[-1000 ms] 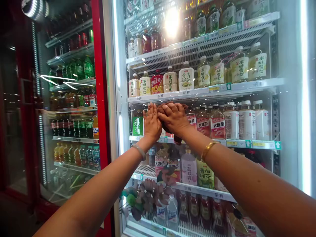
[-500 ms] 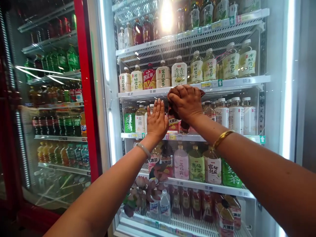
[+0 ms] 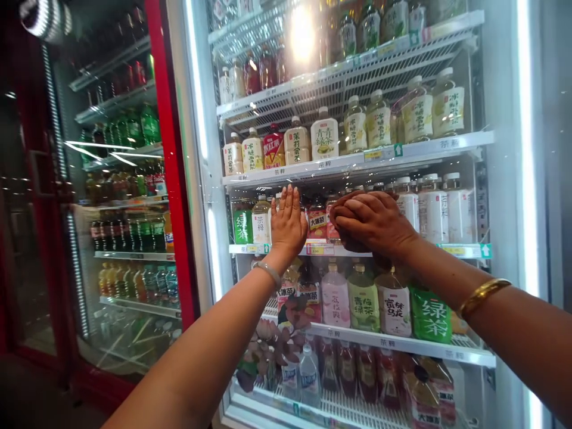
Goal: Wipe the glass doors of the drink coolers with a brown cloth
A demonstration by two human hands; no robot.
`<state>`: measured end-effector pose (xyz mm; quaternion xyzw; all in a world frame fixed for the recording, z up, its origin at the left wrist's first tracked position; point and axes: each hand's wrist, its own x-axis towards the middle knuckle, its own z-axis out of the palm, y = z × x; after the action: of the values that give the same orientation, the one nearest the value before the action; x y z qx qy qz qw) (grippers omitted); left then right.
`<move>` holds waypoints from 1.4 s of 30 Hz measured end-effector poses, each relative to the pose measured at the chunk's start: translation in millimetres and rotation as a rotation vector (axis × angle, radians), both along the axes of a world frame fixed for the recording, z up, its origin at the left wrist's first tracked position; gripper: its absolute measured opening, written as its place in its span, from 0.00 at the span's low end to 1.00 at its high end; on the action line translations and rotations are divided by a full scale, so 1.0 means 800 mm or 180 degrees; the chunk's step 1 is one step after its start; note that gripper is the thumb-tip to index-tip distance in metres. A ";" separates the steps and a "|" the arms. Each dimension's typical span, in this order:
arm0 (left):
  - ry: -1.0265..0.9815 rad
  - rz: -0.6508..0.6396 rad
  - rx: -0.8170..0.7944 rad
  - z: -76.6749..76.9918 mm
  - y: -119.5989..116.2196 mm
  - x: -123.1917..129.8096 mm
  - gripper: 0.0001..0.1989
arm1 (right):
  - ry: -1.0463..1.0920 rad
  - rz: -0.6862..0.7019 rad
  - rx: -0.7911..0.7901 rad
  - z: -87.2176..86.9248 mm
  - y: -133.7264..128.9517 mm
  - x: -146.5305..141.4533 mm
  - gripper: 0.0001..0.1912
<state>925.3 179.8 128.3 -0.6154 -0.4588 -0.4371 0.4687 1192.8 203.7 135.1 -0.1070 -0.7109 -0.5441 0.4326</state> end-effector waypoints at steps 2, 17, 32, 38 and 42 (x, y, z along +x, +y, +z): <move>-0.0017 0.0027 -0.0051 0.001 -0.002 0.000 0.36 | 0.0081 -0.0073 -0.0007 0.000 0.000 0.004 0.15; -0.0418 0.0123 -0.0579 -0.053 -0.033 0.033 0.37 | -0.0454 -0.0411 -0.0806 -0.031 -0.060 0.039 0.42; 0.0212 -0.0226 -0.0904 -0.079 -0.021 0.148 0.33 | 0.0489 -0.1192 -0.0691 -0.068 -0.053 0.084 0.22; 0.0226 -0.0193 -0.0587 -0.094 -0.005 0.156 0.33 | -0.0085 -0.0933 -0.0716 -0.014 -0.031 0.098 0.20; 0.0282 -0.0167 -0.0396 -0.099 0.002 0.155 0.34 | 0.1041 -0.0741 -0.1023 -0.003 -0.019 0.139 0.23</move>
<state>1049.0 181.0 49.2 -0.6739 -0.4476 -0.3923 0.4378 1304.0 188.2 132.4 -0.3420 -0.6917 -0.4458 0.4537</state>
